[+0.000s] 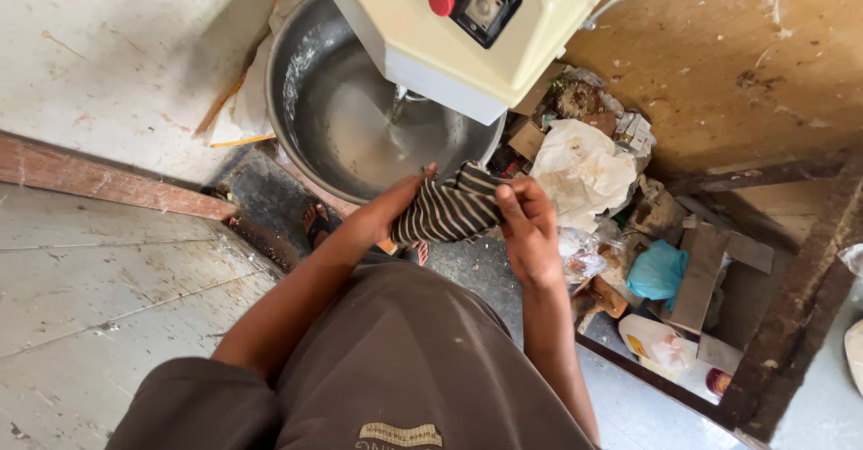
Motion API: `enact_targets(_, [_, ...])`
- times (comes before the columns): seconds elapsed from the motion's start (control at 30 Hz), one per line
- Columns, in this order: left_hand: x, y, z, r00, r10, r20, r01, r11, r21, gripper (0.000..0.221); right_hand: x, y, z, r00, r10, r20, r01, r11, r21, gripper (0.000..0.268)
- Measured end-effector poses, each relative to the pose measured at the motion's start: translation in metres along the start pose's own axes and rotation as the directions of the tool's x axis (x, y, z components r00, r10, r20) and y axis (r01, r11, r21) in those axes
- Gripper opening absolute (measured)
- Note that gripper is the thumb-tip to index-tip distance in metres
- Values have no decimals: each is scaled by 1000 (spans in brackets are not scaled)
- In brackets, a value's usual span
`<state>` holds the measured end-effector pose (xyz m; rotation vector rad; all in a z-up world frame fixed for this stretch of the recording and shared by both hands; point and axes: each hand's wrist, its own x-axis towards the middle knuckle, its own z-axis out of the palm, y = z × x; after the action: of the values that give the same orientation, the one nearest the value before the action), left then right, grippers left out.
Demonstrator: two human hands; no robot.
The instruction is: The person cleans a spiral dough mixer by using a cloth to wipe the bowl, the safety guard, and the main body of the machine, while also moving the guard up and down to reach different areas.
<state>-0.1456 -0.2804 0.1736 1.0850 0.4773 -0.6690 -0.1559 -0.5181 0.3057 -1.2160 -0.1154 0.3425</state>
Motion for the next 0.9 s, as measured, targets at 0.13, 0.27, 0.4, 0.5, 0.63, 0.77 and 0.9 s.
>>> enact_targets(0.13, [-32,27,17,970,33,240,20,977,-212,100,4,-2,-4,974,65,-215,-92,989,-118,33])
enact_targets(0.27, [-40,49,44,980,6,198,23,989,-145,99,1,-16,3,952,279,-128,-284,959,-19,66])
enact_targets(0.4, [-42,66,45,904,136,406,-201,972,121,101,13,-2,27,943,297,-148,-311,947,-83,73])
enact_targets(0.5, [-49,78,18,936,184,299,-268,925,270,95,38,-2,38,970,155,-187,-180,976,-123,65])
enact_targets(0.63, [-65,89,-42,981,188,-44,-168,944,284,78,77,-34,32,947,-231,-224,-30,631,-775,46])
enact_targets(0.77, [-78,77,-104,899,264,-350,-249,965,89,59,135,-19,32,877,-446,178,195,-6,-981,49])
enact_targets(0.9, [-83,67,-146,826,300,-477,-315,948,51,50,190,38,65,775,-321,544,331,-527,-783,64])
